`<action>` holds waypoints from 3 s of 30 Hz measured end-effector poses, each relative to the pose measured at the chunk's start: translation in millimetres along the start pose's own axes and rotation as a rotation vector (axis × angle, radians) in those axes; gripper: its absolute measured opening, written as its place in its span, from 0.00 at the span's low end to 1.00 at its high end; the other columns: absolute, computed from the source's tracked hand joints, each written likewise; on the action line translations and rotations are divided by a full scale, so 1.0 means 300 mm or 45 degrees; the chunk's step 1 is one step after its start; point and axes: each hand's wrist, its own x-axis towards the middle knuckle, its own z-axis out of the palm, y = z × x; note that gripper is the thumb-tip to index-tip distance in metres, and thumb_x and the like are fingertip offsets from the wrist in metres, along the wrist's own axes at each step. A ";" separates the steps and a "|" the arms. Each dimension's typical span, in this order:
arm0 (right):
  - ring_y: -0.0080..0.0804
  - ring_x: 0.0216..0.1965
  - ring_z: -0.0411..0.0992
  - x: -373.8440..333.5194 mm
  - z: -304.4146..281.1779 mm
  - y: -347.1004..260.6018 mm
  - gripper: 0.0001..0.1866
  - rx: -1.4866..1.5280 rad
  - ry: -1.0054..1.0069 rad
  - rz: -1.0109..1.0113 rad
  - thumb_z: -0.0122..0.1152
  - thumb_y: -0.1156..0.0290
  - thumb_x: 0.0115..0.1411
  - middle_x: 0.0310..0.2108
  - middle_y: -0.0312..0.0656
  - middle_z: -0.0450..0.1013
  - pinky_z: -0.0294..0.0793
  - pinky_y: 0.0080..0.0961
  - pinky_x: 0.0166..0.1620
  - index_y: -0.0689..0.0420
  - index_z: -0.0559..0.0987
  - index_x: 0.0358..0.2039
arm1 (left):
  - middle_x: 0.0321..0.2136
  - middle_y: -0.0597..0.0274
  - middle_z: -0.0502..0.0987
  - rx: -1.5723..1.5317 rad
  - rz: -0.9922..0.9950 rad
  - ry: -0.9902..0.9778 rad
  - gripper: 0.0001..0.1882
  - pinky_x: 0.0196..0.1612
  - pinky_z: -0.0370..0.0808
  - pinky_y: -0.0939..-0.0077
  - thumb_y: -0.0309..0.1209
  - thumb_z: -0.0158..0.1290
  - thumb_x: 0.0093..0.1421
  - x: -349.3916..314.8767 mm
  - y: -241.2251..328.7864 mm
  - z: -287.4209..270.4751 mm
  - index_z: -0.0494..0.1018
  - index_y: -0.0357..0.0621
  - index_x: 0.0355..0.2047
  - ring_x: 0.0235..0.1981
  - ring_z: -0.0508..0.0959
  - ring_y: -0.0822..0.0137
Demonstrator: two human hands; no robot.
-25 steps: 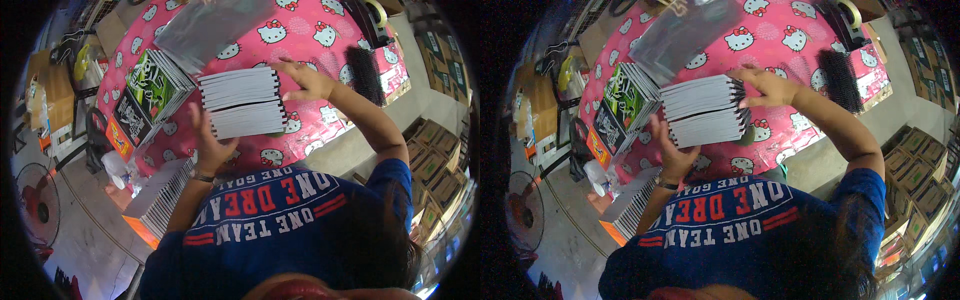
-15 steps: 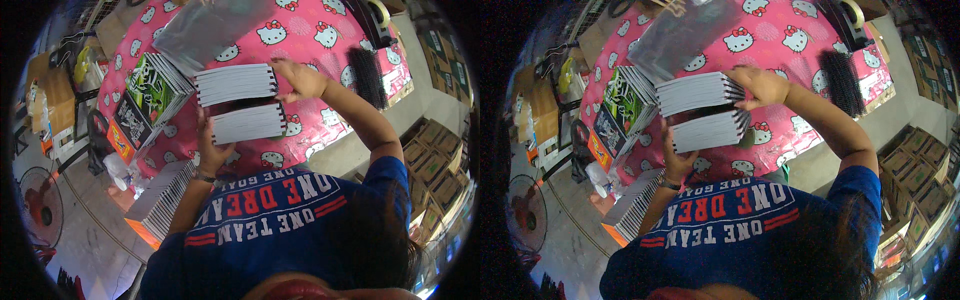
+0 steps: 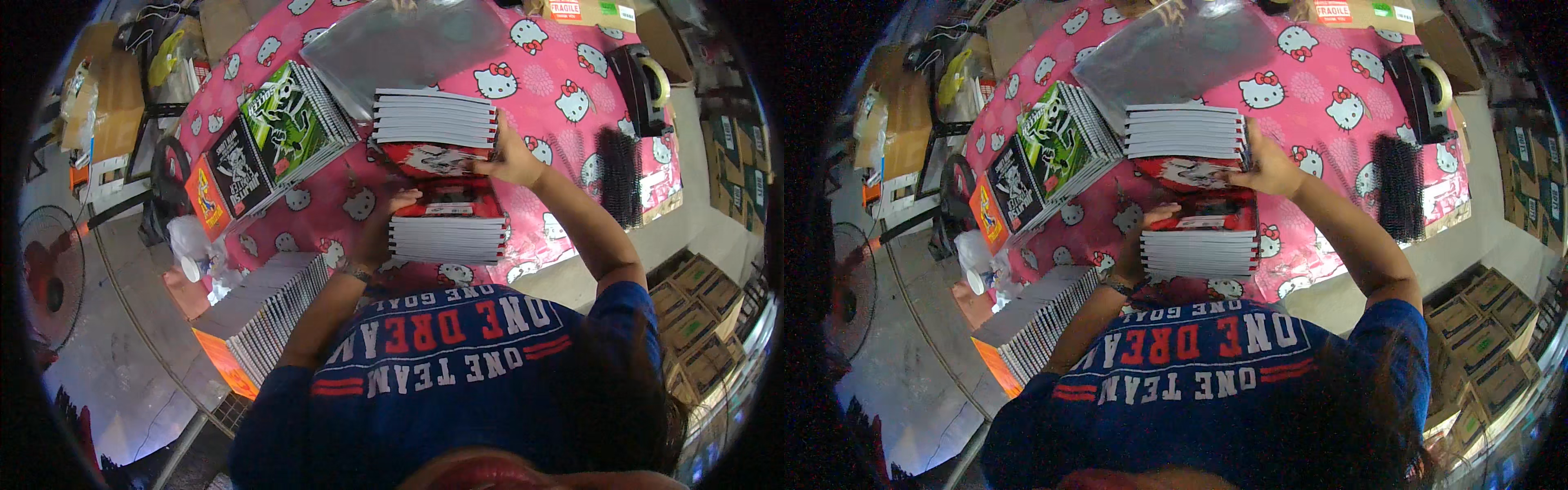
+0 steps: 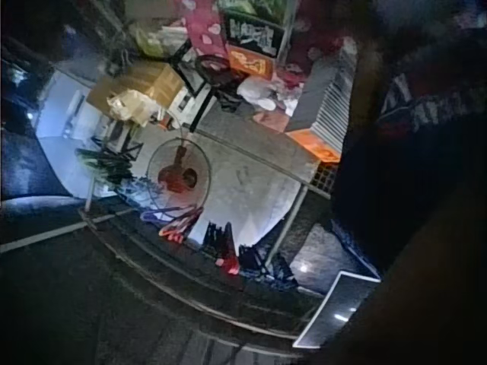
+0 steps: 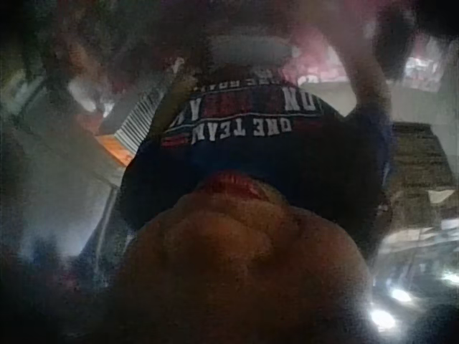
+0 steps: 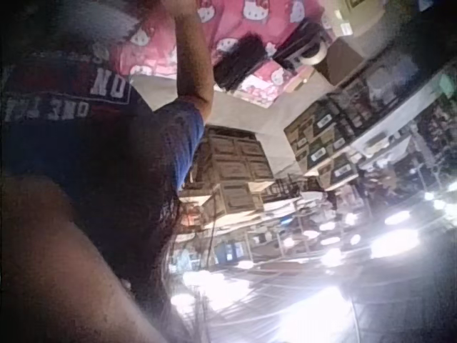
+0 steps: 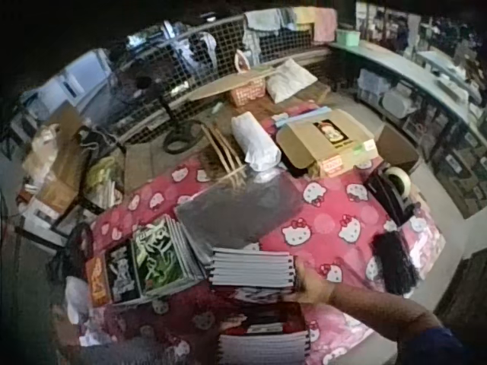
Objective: The person organizes a stack of spiral-bound notebooks by hand, placing several notebooks into a plastic bag and then arranging the remaining notebooks in rows on a table.
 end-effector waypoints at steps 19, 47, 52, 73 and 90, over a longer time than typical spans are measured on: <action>0.29 0.49 0.70 0.105 0.015 0.165 0.32 0.927 -0.035 0.701 0.63 0.67 0.51 0.48 0.44 0.71 0.66 0.26 0.54 0.64 0.64 0.55 | 0.37 0.59 0.76 -1.138 -0.889 0.894 0.28 0.41 0.76 0.58 0.47 0.59 0.48 -0.301 0.078 -0.172 0.70 0.41 0.43 0.37 0.77 0.58; 0.46 0.38 0.75 0.944 -0.208 0.203 0.20 -1.525 0.251 0.302 0.56 0.54 0.55 0.34 0.47 0.76 0.74 0.41 0.39 0.53 0.74 0.43 | 0.41 0.54 0.74 -1.523 -0.688 0.876 0.26 0.45 0.74 0.57 0.37 0.49 0.51 -0.165 0.091 -0.187 0.66 0.42 0.50 0.41 0.75 0.53; 0.45 0.29 0.74 0.818 -0.218 -0.043 0.13 -1.378 0.822 -0.398 0.53 0.67 0.51 0.30 0.46 0.75 0.74 0.39 0.30 0.53 0.74 0.39 | 0.44 0.56 0.73 -1.274 -0.679 0.995 0.28 0.45 0.74 0.57 0.39 0.50 0.50 -0.134 0.129 -0.164 0.64 0.43 0.52 0.43 0.75 0.54; 0.35 0.62 0.55 0.255 -0.329 -0.258 0.45 0.602 -0.313 0.235 0.41 0.35 0.58 0.61 0.46 0.56 0.53 0.30 0.62 0.62 0.56 0.62 | 0.36 0.56 0.77 -0.285 -0.839 -0.747 0.31 0.41 0.76 0.73 0.28 0.63 0.41 0.935 0.381 -0.415 0.66 0.32 0.47 0.36 0.78 0.68; 0.32 0.48 0.67 0.382 0.535 -0.299 0.35 1.931 0.872 0.180 0.62 0.75 0.52 0.49 0.45 0.65 0.68 0.30 0.50 0.57 0.52 0.55 | 0.41 0.53 0.76 1.745 -0.395 -1.438 0.25 0.43 0.71 0.63 0.40 0.57 0.41 1.196 0.308 -0.148 0.76 0.46 0.41 0.44 0.75 0.58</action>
